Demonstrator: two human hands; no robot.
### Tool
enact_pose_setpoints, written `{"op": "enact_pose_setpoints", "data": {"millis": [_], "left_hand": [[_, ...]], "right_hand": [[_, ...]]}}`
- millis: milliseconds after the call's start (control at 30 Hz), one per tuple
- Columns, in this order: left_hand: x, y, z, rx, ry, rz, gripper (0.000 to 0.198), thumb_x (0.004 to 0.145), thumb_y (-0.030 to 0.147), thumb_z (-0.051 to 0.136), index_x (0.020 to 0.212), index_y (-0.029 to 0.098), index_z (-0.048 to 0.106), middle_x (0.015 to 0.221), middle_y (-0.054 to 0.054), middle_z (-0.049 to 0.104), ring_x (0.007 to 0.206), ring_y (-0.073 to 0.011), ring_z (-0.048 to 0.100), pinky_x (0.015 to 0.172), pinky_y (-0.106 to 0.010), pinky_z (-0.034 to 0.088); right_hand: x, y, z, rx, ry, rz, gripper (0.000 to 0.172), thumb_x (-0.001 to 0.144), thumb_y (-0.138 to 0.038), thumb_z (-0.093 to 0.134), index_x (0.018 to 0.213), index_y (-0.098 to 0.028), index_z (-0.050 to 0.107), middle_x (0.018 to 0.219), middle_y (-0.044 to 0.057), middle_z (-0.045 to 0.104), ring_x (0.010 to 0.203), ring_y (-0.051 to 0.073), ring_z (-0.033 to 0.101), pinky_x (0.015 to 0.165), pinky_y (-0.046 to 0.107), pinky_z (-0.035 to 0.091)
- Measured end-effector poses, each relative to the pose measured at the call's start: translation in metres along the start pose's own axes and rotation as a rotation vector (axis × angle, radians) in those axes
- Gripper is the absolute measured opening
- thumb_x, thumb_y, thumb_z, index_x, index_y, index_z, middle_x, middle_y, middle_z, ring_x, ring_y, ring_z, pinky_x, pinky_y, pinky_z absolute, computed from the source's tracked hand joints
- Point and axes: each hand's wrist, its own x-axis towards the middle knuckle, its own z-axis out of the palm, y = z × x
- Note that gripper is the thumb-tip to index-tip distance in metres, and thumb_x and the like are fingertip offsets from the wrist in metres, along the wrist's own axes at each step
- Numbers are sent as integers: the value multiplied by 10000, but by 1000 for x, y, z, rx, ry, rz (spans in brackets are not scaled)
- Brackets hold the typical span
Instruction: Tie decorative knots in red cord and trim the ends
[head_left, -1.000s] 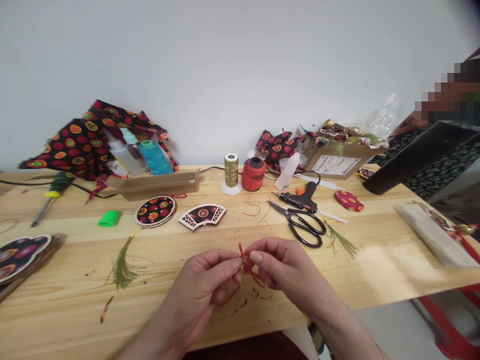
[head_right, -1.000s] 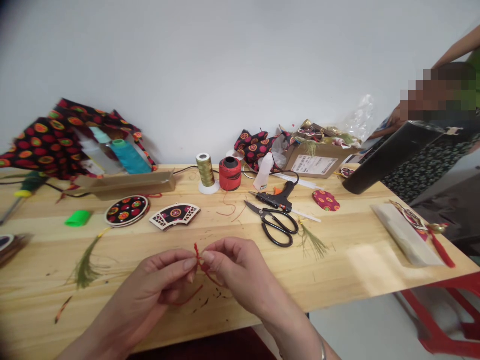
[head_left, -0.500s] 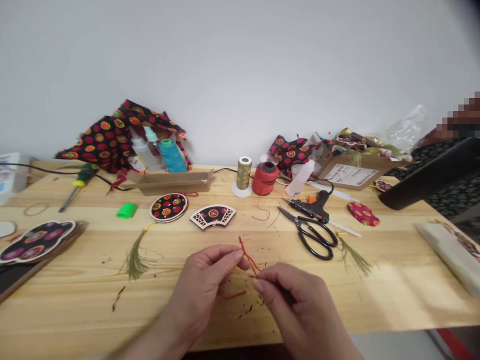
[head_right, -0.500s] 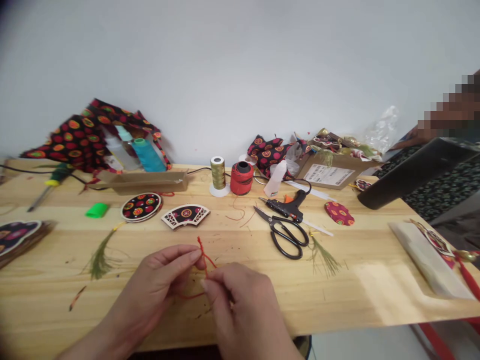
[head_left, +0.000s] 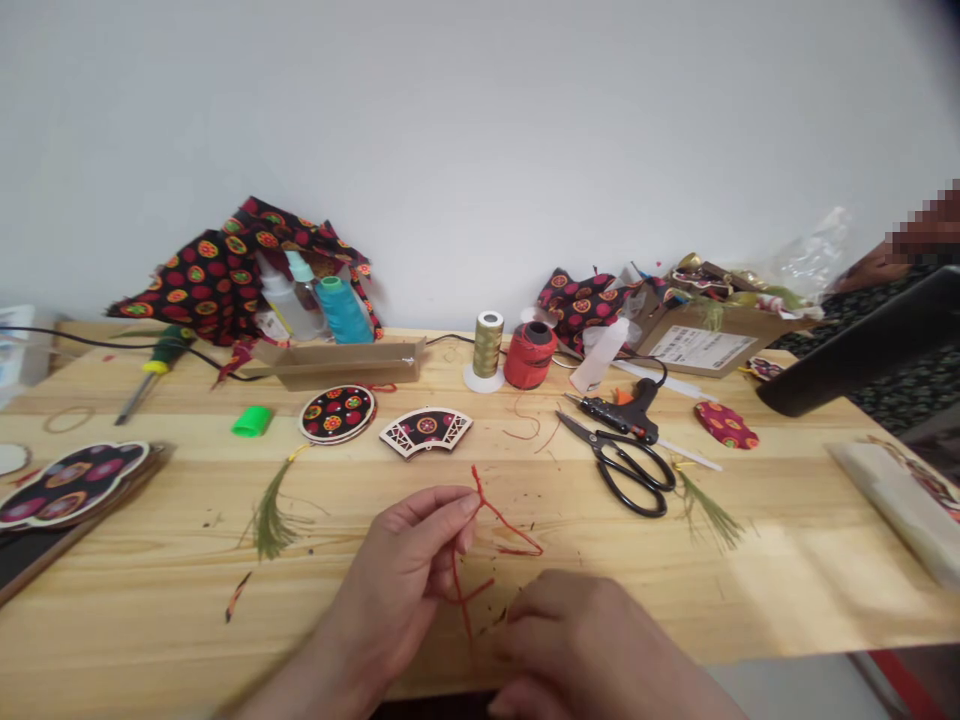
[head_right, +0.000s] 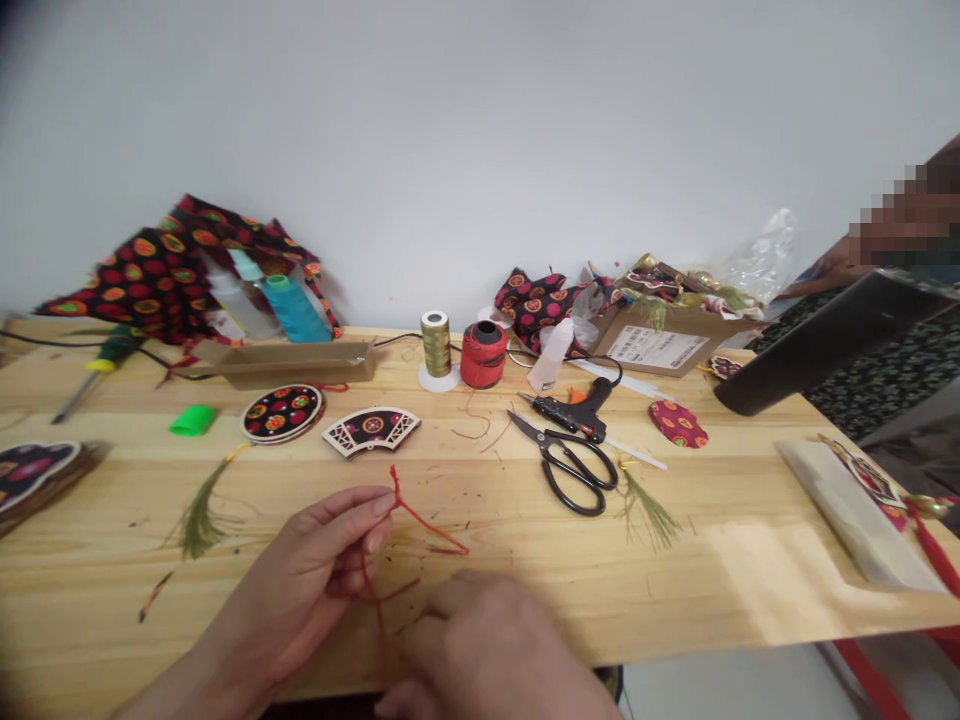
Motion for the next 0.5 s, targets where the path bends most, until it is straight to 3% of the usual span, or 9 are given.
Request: {"op": "enact_pose_setpoints", "data": {"millis": [67, 167, 200, 267, 367, 500], "left_hand": [[-1, 0, 1, 16, 17, -4, 150, 638, 260, 732, 619, 146, 638, 455, 77, 441, 386, -25, 284, 355, -132, 204], [-3, -2, 2, 37, -12, -3, 148, 630, 272, 737, 641, 142, 666, 432, 82, 415, 384, -26, 266, 350, -138, 181], [-3, -3, 3, 48, -31, 0, 147, 634, 273, 734, 646, 139, 673, 428, 79, 417, 386, -27, 267, 353, -142, 178], [-5, -3, 5, 66, -58, 0, 143, 639, 272, 727, 643, 137, 681, 418, 74, 422, 386, -29, 278, 363, -153, 185], [-6, -3, 8, 89, -62, -8, 141, 635, 274, 723, 634, 138, 688, 400, 69, 429, 385, -34, 300, 384, -163, 222], [-5, -4, 8, 117, -73, 16, 136, 634, 267, 719, 619, 135, 692, 391, 62, 446, 387, -35, 308, 393, -168, 224]], "right_hand": [[0, 2, -14, 170, 158, 105, 159, 823, -248, 552, 730, -218, 677, 756, 30, 671, 696, 148, 609, 621, 218, 461], [8, 8, -21, 315, 566, 295, 157, 827, -222, 539, 758, -193, 677, 901, 68, 659, 847, 174, 605, 775, 270, 459], [12, 10, -20, 382, 613, 332, 132, 815, -223, 555, 785, -190, 680, 939, 72, 656, 887, 182, 599, 812, 283, 449], [20, 13, -13, 586, 566, 394, 117, 791, -244, 587, 831, -183, 679, 930, 65, 665, 878, 180, 602, 805, 290, 456], [28, 15, 0, 924, 428, 491, 151, 750, -286, 633, 824, -161, 672, 758, 34, 675, 699, 141, 608, 665, 255, 479], [31, 13, 8, 1102, 430, 578, 187, 672, -301, 701, 751, -137, 659, 560, -22, 597, 481, 84, 519, 487, 207, 417]]}}
